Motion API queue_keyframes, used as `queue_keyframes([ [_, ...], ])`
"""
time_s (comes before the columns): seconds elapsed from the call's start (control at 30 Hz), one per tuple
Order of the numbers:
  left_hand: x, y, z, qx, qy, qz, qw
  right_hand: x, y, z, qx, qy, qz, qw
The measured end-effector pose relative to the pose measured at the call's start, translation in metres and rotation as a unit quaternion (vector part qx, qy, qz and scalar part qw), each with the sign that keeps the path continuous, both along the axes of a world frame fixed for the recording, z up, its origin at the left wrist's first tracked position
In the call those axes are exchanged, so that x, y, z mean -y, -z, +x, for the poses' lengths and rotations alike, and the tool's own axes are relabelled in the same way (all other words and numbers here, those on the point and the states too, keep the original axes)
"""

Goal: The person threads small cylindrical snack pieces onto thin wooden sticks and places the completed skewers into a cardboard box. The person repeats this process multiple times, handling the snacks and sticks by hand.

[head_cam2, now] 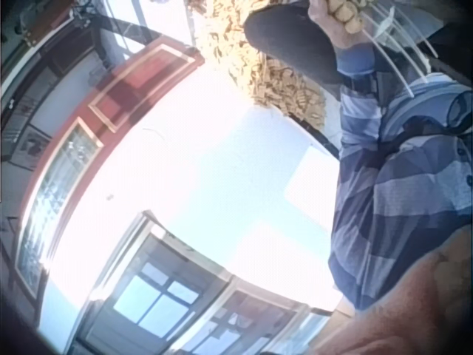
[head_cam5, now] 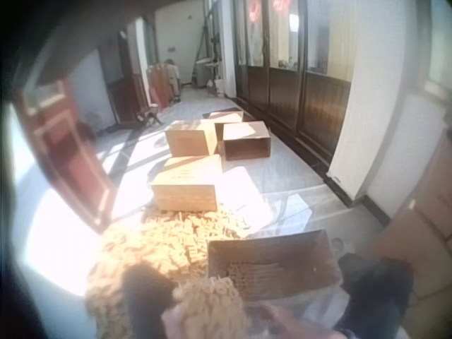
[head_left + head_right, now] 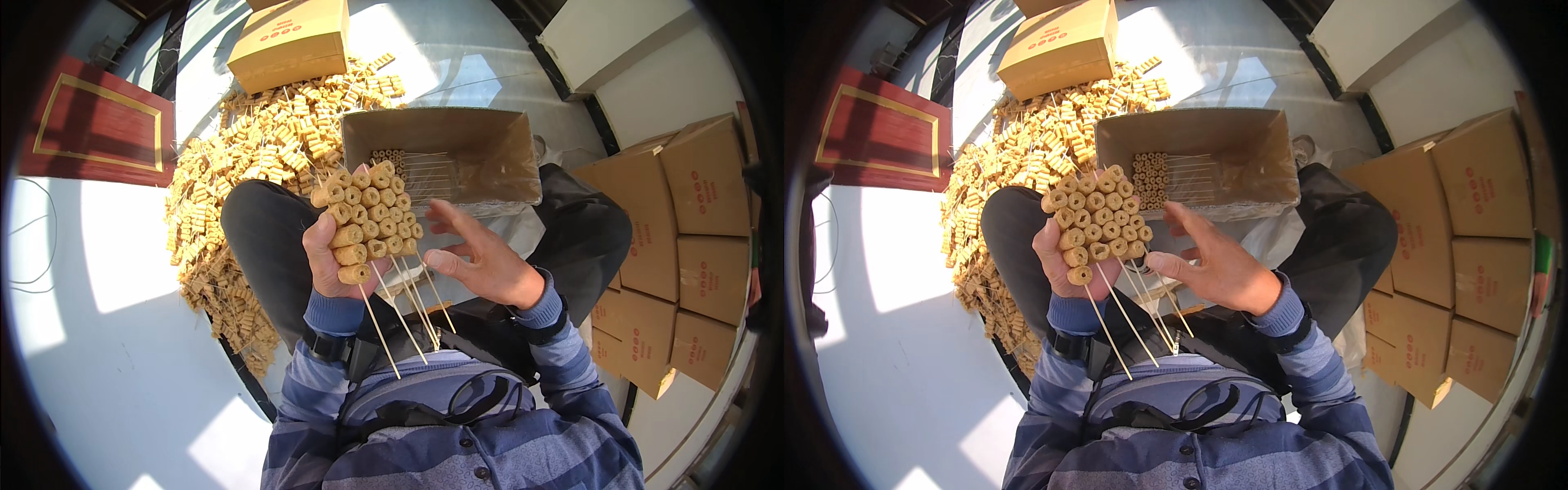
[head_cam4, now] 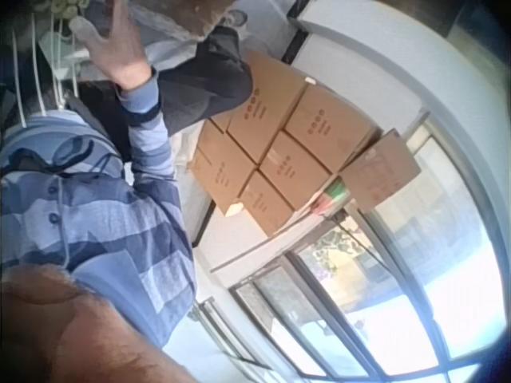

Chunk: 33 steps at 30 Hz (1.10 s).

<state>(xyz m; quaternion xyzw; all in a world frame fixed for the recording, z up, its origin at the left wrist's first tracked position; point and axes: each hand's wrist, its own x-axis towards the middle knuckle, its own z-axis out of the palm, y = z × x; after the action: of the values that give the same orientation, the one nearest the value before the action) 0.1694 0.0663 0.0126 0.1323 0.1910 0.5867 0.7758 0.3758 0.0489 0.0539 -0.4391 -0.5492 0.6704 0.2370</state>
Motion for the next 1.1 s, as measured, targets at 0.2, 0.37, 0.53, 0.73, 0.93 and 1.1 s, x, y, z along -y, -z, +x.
queue_keyframes([
  [0.2,-0.006,0.002,0.017,-0.027,0.022,-0.012,0.999,0.003,-0.016,-0.033,0.165,0.095,0.338,0.922],
  [0.37,-0.012,0.010,0.029,-0.080,0.005,-0.051,0.995,-0.008,0.000,-0.041,0.189,0.126,0.353,0.908],
  [0.53,-0.018,0.016,0.037,-0.057,0.045,-0.010,0.997,-0.009,0.008,-0.023,0.175,0.146,0.336,0.914],
  [0.73,-0.033,0.019,0.042,-0.139,0.146,-0.054,0.978,-0.015,0.027,-0.012,0.176,0.156,0.292,0.927],
  [0.93,-0.082,0.003,0.058,-0.256,0.213,-0.032,0.942,-0.028,0.029,0.018,0.148,0.164,0.266,0.938],
  [1.1,-0.159,0.004,0.085,-0.587,0.291,0.186,0.733,-0.030,0.011,0.092,0.176,0.073,0.189,0.963],
])
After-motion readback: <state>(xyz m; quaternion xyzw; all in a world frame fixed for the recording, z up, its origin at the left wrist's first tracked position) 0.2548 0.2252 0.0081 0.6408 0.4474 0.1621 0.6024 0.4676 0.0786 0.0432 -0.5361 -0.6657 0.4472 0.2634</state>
